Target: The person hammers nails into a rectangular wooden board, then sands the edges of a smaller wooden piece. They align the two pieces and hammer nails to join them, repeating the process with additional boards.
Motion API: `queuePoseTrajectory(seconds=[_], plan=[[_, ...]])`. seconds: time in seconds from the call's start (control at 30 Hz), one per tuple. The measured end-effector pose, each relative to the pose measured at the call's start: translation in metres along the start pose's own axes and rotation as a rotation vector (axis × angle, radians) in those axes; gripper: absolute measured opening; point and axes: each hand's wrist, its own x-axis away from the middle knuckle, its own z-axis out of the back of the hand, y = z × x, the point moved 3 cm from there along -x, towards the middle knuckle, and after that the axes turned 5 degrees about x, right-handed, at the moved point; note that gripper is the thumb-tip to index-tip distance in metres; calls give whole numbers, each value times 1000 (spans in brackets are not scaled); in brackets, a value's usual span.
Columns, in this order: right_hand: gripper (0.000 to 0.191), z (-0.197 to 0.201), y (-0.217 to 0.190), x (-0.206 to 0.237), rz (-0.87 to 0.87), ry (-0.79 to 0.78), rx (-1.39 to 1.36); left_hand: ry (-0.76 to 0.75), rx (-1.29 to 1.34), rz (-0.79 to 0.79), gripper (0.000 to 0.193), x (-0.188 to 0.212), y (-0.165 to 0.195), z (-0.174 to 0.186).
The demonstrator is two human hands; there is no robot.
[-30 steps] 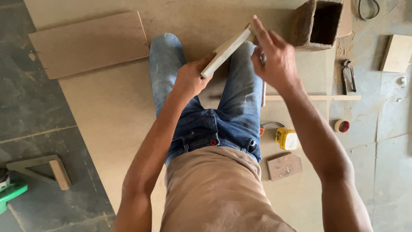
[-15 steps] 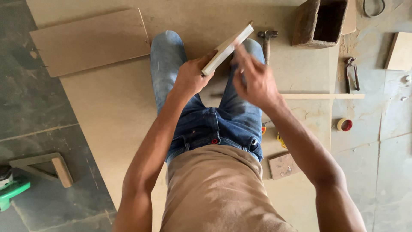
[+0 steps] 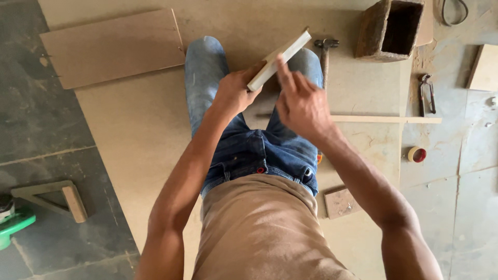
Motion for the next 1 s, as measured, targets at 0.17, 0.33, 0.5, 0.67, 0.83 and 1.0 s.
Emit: queuePoseTrajectory(seconds=[0.17,0.33,0.5,0.67,0.83,1.0], plan=[[76,-6,-29,2,377,118,-180,-69,45,96,62,1,-3,0],[76,6,6,-5,158,207,-169,13,29,-19,50,1,1,2],[75,-1,-10,11,358,289,34,20,100,-1,50,2,3,5],[76,-20,-3,25,323,179,-166,-25,90,105,46,2,5,7],[77,-36,89,-1,-98,109,-71,20,87,14,45,2,7,8],[75,-45,137,4,-315,263,-662,45,81,-9,42,3,8,8]])
